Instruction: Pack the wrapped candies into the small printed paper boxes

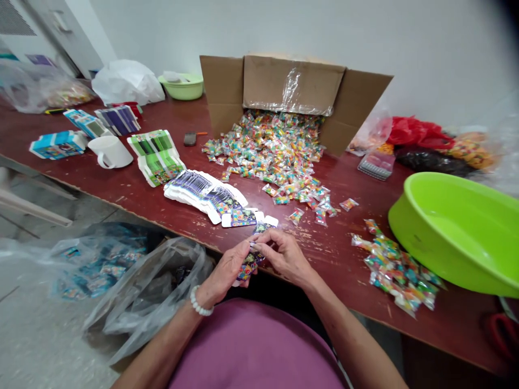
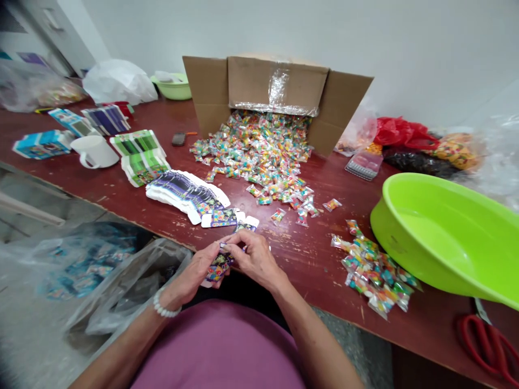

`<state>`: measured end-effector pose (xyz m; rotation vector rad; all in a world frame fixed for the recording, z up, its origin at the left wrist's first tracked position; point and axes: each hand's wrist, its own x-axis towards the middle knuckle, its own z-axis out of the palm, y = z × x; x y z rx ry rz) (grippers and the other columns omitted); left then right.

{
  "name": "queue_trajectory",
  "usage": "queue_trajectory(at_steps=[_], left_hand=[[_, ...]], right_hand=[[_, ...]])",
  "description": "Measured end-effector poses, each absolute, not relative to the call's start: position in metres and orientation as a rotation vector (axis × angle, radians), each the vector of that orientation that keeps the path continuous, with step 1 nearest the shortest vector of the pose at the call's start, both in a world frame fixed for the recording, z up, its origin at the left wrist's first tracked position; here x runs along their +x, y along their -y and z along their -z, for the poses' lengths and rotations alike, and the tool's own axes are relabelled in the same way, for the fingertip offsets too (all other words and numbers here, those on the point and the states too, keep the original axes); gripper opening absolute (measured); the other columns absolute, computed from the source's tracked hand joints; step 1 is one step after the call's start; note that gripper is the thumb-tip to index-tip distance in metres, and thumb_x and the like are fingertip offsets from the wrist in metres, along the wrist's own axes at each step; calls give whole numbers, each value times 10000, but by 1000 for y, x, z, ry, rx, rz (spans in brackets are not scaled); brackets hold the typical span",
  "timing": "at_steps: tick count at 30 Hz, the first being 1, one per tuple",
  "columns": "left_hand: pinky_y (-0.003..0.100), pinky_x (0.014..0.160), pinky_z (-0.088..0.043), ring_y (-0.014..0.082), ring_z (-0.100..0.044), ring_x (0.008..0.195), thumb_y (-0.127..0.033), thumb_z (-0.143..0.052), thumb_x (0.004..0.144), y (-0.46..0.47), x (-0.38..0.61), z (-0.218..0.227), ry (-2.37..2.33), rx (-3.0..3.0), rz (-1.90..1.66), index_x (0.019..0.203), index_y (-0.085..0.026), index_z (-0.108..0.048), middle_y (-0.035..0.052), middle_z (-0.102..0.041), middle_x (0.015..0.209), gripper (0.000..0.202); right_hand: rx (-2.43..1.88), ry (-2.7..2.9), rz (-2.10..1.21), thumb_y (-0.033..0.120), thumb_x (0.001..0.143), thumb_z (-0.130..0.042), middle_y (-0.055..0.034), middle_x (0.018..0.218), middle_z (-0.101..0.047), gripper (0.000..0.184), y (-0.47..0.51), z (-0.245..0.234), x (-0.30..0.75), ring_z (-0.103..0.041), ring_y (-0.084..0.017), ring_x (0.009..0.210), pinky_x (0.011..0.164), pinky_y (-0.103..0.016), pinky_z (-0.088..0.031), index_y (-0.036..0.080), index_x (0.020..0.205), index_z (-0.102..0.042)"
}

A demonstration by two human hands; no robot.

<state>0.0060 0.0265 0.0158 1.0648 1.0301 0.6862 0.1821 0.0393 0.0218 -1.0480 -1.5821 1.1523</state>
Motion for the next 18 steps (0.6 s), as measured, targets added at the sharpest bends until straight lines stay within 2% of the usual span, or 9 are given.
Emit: queue_trajectory(at_steps=[4,9,14,18], left_hand=[[219,448,-442,109,-534,475,-676,-403,912,-28,4,-14,-987,1060,-641,1381,-145,-539,46,-631,700,721],[208,468,-442,120,-558,547,-639,-429,926,-29,0,-14,-983,1068,-646,1420,-175,-506,46,-637,731,682],[217,440,-419,106,-529,457,-651,-383,936,-28,1,-10,-972,988,-656,1458,-172,-462,36,-629,685,713],[216,436,-430,109,-540,482,-649,-412,927,-27,2,-9,-986,981,-689,1478,-184,-438,41,-634,719,721]], right_hand=[[-1051,1505,-1240,331,864,-673,-59,901,-746,173,-42,-20,181,-660,-174,770,714,-293,-508,181,778,-654],[-992,1477,-1383,364,846,-687,-40,886,-732,250,-41,-26,179,-637,-147,718,655,-264,-491,183,693,-610],[-934,1354,-1465,412,842,-706,-60,1027,-720,227,-38,-17,179,-663,-183,882,789,-308,-513,186,823,-694],[-1028,1164,-1517,419,773,-774,-24,802,-711,260,-36,-8,175,-618,-139,654,619,-262,-489,176,734,-688]])
